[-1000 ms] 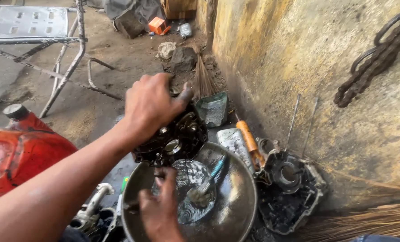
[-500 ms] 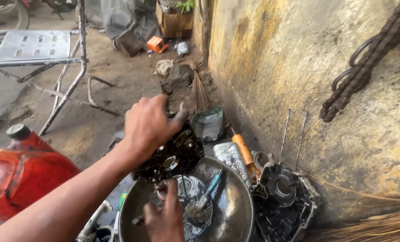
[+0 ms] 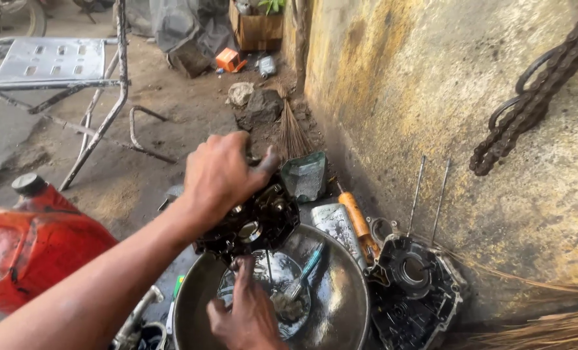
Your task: The recorder cleans motorcycle engine crankcase components using a brush and solvent in a metal basin.
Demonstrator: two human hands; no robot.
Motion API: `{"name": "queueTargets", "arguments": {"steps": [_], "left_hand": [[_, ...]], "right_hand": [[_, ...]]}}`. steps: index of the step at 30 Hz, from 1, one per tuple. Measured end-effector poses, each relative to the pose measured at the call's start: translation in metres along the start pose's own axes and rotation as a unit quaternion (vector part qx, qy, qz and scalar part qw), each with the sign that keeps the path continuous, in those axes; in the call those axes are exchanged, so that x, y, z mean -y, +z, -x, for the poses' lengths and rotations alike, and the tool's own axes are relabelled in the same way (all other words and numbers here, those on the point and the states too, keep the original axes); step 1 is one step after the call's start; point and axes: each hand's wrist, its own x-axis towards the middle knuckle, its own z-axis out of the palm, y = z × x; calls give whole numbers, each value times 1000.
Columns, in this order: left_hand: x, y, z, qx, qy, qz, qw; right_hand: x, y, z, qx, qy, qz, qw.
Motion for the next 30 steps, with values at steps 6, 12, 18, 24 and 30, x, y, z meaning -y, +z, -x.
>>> {"name": "queueTargets", "arguments": {"steps": [6, 12, 18, 24, 30], "left_hand": [[-27, -3, 2, 48, -4, 31, 998], [-39, 6, -6, 27, 0, 15, 1000], [-36, 8, -10, 53, -7, 14, 998], [-28, 10, -7, 37, -19, 2, 999], [-17, 11, -4, 13, 0, 3, 1000]], "right_hand": [[-43, 10, -30, 10, -55, 104, 993], [-53, 21, -22, -118, -62, -135, 982], [-43, 8, -15, -180, -74, -97, 976], [-34, -6, -20, -87, -129, 101, 983], [-54, 6, -43, -72, -229, 328, 914]]}}
